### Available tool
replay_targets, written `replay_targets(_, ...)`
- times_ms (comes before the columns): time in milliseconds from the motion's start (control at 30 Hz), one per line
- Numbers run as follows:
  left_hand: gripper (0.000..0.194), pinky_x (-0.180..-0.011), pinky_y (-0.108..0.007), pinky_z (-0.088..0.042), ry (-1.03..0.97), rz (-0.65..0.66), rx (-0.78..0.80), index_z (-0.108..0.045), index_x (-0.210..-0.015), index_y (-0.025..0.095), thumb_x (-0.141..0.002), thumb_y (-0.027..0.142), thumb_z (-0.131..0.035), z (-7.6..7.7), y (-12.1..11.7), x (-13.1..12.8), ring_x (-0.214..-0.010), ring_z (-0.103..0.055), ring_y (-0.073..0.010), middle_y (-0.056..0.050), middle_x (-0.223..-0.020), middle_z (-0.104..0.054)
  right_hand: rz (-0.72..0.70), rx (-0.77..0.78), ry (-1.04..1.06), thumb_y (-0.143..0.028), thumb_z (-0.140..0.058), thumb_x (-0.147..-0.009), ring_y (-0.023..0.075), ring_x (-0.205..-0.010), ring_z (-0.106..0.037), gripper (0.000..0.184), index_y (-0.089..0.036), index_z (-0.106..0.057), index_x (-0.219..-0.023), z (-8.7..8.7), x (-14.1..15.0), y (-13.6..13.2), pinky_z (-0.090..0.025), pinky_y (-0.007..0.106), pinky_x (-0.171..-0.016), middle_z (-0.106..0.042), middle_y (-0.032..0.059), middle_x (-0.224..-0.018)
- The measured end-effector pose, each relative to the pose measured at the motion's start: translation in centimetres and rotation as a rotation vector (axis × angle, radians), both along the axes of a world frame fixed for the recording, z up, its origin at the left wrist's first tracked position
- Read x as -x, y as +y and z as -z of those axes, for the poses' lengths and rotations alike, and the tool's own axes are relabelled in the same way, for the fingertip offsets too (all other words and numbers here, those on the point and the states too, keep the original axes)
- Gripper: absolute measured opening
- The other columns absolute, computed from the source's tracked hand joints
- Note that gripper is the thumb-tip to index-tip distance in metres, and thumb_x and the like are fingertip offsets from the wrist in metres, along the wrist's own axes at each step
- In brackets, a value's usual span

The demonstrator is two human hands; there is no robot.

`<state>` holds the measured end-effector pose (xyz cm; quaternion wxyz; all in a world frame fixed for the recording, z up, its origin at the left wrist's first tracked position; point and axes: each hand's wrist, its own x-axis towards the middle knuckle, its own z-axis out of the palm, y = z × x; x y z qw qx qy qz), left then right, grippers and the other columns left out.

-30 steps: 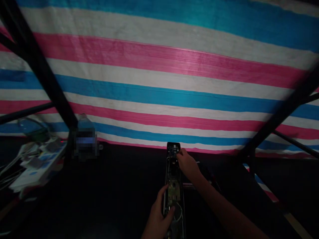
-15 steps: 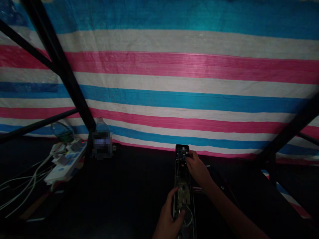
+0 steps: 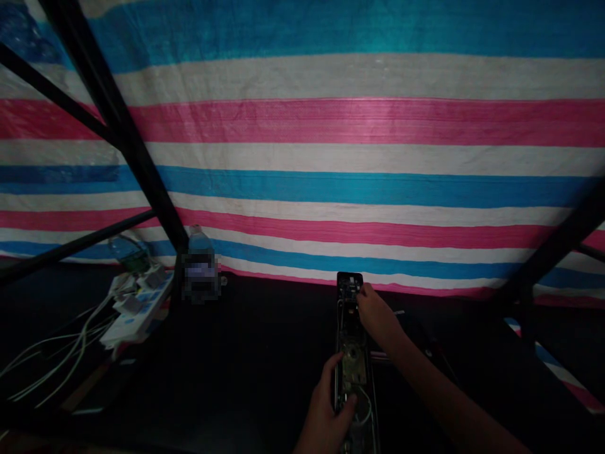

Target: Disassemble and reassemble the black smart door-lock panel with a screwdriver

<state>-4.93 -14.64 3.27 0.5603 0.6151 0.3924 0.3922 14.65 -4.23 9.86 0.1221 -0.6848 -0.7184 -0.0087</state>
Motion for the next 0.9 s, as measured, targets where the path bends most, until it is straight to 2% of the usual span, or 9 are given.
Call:
replay_targets(67,0.068,-0.109,-0.039,-0.043,-0.032,0.002,0.029,-0.039,-0.146,0.022,-0.084,0.028,-0.063,0.1,-0.1,-0.1,-0.126,-0.058,-0.0274,-0.012,-0.137,-0.061,-0.002,0.001,-0.013,-0.003,-0.045,-0.090,0.0213,-0.094,-0.063,0.029,-0.014,-0.068,-0.104,0.1,0.1,0.0,-0.047,0.027,-0.085,-0.060,0.0150,-0.115)
replay_targets(200,0.089,-0.104,-0.038,-0.046,-0.117,0.029,0.109,-0.006,-0.156,0.019,-0.087,0.031,-0.062,0.6,-0.2,-0.2,-0.114,-0.065,-0.0243,-0.015,-0.131,-0.061,-0.014,0.008,-0.019,-0.003,-0.046,-0.090,0.0218,-0.098,-0.063,0.029,-0.015,-0.068,-0.105,0.1,0.0,-0.2,-0.046,0.027,-0.089,-0.059,0.0149,-0.119)
replay_targets(267,0.096,-0.105,-0.039,-0.045,-0.116,0.039,0.119,-0.001,-0.157,0.018,-0.086,0.032,-0.064,0.8,-0.1,-0.2,-0.115,-0.064,-0.0255,-0.017,-0.132,-0.060,-0.011,0.009,-0.012,-0.004,-0.047,-0.090,0.0219,-0.100,-0.062,0.028,-0.015,-0.068,-0.105,0.0,-0.1,-0.3,-0.046,0.028,-0.091,-0.058,0.0153,-0.121)
replay_targets(400,0.089,-0.109,-0.039,-0.041,-0.064,0.065,0.078,-0.014,-0.157,0.015,-0.084,0.029,-0.063,0.9,0.2,0.0,-0.125,-0.058,-0.0277,-0.017,-0.138,-0.057,0.013,-0.031,0.017,-0.008,-0.049,-0.091,0.0237,-0.109,-0.059,0.024,-0.015,-0.068,-0.104,-0.1,0.0,-0.5,-0.044,0.030,-0.096,-0.057,0.0159,-0.121)
replay_targets(467,0.086,-0.112,-0.039,-0.038,-0.048,0.066,0.059,-0.017,-0.156,0.015,-0.083,0.026,-0.062,0.9,0.3,0.0,-0.130,-0.054,-0.0281,-0.017,-0.142,-0.054,0.052,-0.061,0.028,-0.010,-0.050,-0.092,0.0238,-0.107,-0.059,0.022,-0.016,-0.068,-0.102,-0.2,0.2,-0.7,-0.045,0.030,-0.094,-0.057,0.0156,-0.120)
replay_targets(633,0.086,-0.118,-0.043,-0.032,-0.037,0.070,0.018,-0.019,-0.157,0.016,-0.082,0.023,-0.062,1.2,0.3,0.0,-0.139,-0.044,-0.0298,-0.016,-0.152,-0.046,0.113,-0.033,-0.019,-0.016,-0.050,-0.094,0.0242,-0.101,-0.058,0.019,-0.019,-0.069,-0.098,-0.7,0.6,-1.1,-0.046,0.029,-0.079,-0.058,0.0137,-0.114)
replay_targets(767,0.087,-0.120,-0.044,-0.027,0.001,0.068,-0.026,-0.020,-0.157,0.017,-0.081,0.019,-0.062,1.7,0.3,0.1,-0.144,-0.038,-0.0296,-0.014,-0.156,-0.042,0.124,-0.029,-0.040,-0.014,-0.049,-0.095,0.0233,-0.104,-0.058,0.019,-0.017,-0.067,-0.096,-0.8,1.0,-1.1,-0.045,0.028,-0.080,-0.059,0.0118,-0.109)
replay_targets(900,0.087,-0.121,-0.043,-0.027,0.032,0.078,-0.057,-0.020,-0.157,0.020,-0.080,0.014,-0.061,1.7,0.2,0.2,-0.145,-0.037,-0.0278,-0.011,-0.157,-0.041,0.136,-0.026,-0.117,-0.006,-0.050,-0.090,0.0253,-0.104,-0.057,0.020,-0.014,-0.065,-0.100,-0.7,1.5,-1.3,-0.044,0.030,-0.083,-0.060,0.0141,-0.112)
